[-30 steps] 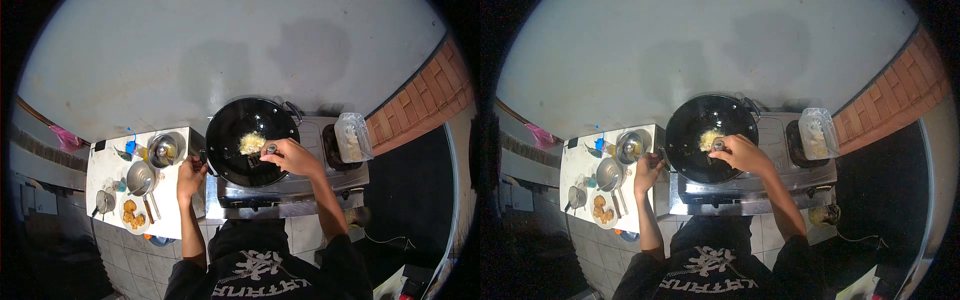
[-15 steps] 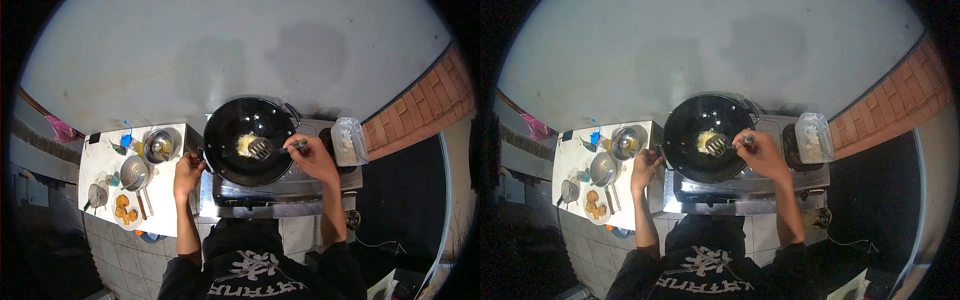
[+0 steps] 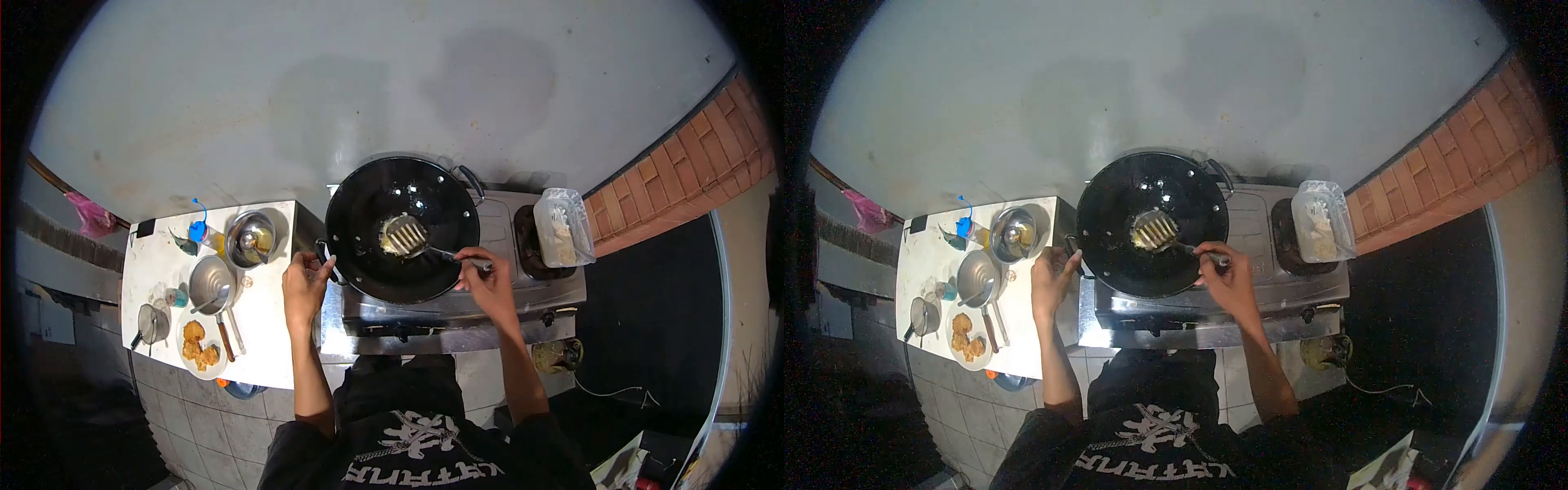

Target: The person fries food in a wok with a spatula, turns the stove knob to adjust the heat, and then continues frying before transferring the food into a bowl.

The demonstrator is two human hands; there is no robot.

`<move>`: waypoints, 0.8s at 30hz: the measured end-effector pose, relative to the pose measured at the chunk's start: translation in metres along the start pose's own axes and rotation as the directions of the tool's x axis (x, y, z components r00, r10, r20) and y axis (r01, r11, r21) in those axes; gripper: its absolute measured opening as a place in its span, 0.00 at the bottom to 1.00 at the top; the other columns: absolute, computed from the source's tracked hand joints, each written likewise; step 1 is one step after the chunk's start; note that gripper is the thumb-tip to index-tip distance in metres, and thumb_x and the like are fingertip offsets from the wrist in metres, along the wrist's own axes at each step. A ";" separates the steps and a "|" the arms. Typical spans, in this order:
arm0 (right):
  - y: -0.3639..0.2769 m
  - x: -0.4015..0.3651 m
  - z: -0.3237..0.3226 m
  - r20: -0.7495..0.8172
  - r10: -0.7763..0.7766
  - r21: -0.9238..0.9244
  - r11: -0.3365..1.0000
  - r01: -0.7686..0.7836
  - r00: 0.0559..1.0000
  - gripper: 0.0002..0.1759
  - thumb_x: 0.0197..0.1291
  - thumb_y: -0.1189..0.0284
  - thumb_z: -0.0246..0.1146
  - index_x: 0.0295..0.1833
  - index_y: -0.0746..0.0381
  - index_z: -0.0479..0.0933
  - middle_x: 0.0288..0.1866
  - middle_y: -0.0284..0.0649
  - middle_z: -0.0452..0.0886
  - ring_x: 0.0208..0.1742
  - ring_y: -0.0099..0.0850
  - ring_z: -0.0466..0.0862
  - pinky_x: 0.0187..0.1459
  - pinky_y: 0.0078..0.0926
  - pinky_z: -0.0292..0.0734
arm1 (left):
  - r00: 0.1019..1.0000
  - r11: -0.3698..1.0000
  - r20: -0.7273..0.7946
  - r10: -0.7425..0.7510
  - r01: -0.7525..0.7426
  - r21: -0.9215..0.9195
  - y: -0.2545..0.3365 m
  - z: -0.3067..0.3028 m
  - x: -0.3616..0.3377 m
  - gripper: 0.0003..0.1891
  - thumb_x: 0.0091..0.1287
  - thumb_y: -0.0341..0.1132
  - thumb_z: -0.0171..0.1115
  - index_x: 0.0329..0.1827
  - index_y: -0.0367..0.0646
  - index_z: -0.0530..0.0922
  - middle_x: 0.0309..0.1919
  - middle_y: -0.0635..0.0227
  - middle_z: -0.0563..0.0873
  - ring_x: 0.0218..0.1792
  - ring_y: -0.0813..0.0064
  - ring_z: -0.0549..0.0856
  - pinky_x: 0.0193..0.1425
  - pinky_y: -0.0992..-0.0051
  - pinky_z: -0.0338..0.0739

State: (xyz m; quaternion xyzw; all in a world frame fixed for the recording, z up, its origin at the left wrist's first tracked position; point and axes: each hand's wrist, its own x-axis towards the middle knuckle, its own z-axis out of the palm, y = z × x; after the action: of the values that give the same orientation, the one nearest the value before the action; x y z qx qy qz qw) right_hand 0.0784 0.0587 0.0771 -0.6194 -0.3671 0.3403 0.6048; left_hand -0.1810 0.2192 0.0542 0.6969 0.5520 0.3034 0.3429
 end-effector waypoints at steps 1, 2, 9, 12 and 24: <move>0.002 -0.002 0.002 0.016 0.004 -0.006 1.000 -0.004 1.000 0.08 0.64 0.80 0.56 0.45 0.70 0.79 0.33 0.36 0.78 0.31 0.18 0.78 0.29 0.19 0.82 | 1.000 1.000 -0.007 -0.007 0.007 0.000 0.001 0.000 -0.001 0.21 0.58 0.41 0.73 0.39 0.30 0.78 0.26 0.57 0.83 0.27 0.66 0.82 0.36 0.70 0.76; 0.004 -0.003 0.004 0.031 0.009 -0.010 1.000 -0.009 0.999 0.08 0.63 0.81 0.56 0.45 0.69 0.79 0.33 0.35 0.78 0.31 0.18 0.78 0.29 0.18 0.82 | 1.000 1.000 -0.006 -0.005 0.005 0.001 -0.001 0.001 -0.001 0.21 0.58 0.41 0.73 0.39 0.30 0.78 0.26 0.57 0.83 0.27 0.66 0.82 0.36 0.70 0.76; 0.014 -0.010 0.004 0.047 0.028 -0.056 0.998 -0.026 0.998 0.08 0.62 0.82 0.57 0.45 0.67 0.79 0.31 0.32 0.77 0.29 0.16 0.77 0.29 0.17 0.79 | 0.999 0.998 -0.012 -0.031 0.032 0.055 0.009 -0.004 -0.002 0.22 0.57 0.43 0.74 0.39 0.29 0.79 0.26 0.56 0.83 0.29 0.62 0.82 0.37 0.69 0.76; 0.008 -0.010 0.001 0.032 -0.001 -0.070 0.998 0.003 0.999 0.09 0.61 0.82 0.57 0.46 0.66 0.79 0.31 0.31 0.78 0.29 0.16 0.77 0.30 0.17 0.79 | 0.998 0.994 0.019 -0.063 0.061 0.089 0.011 -0.004 0.000 0.22 0.57 0.43 0.74 0.39 0.29 0.79 0.27 0.55 0.83 0.29 0.62 0.83 0.38 0.69 0.76; 0.018 -0.014 0.003 0.098 0.025 -0.165 0.986 -0.008 0.995 0.09 0.65 0.82 0.55 0.48 0.67 0.78 0.27 0.29 0.74 0.28 0.15 0.73 0.32 0.18 0.79 | 0.998 0.990 -0.001 -0.069 0.069 0.123 0.019 -0.004 -0.001 0.24 0.59 0.47 0.72 0.40 0.28 0.80 0.26 0.54 0.84 0.29 0.61 0.84 0.39 0.68 0.77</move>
State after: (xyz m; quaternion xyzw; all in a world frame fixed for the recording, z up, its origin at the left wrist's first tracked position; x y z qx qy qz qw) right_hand 0.0699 0.0480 0.0588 -0.6525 -0.4185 0.3443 0.5296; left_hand -0.1736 0.2156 0.0719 0.6976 0.5930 0.2557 0.3104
